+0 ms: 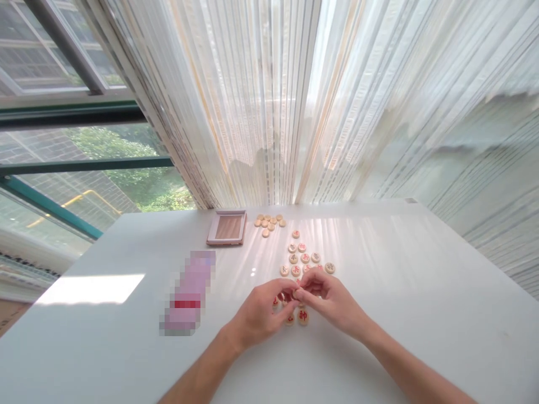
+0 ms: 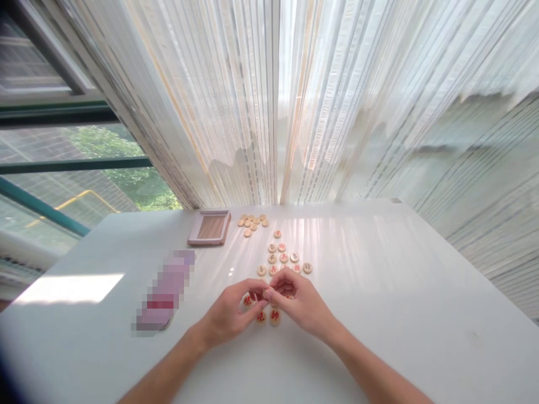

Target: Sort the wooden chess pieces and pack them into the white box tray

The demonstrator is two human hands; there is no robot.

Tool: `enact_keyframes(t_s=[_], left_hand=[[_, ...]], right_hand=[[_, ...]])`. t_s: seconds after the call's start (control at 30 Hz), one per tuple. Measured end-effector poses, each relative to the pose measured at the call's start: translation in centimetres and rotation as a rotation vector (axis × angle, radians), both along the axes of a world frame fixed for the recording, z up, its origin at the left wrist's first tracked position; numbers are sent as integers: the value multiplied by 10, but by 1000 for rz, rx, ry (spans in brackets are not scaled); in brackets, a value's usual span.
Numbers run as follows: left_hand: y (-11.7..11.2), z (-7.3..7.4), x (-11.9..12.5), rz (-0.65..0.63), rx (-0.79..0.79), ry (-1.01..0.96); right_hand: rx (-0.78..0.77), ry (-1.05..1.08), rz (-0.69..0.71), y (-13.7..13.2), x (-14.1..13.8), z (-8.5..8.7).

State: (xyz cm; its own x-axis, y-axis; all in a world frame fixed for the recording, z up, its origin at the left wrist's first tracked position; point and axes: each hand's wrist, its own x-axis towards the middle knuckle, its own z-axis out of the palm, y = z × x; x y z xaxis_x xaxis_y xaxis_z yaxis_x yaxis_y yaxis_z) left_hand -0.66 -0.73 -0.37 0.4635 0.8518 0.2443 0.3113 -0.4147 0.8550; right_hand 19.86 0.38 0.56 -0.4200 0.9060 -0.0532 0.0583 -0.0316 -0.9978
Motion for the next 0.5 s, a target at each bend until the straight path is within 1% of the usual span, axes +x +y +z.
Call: enact_keyframes(t_s=[0.23, 0.5], left_hand=[[0, 4, -1, 18, 17, 14], [0, 4, 0, 38, -71, -72]], right_hand=[[6, 19, -3, -2, 1, 4], [-14, 92, 37, 1, 3, 0]])
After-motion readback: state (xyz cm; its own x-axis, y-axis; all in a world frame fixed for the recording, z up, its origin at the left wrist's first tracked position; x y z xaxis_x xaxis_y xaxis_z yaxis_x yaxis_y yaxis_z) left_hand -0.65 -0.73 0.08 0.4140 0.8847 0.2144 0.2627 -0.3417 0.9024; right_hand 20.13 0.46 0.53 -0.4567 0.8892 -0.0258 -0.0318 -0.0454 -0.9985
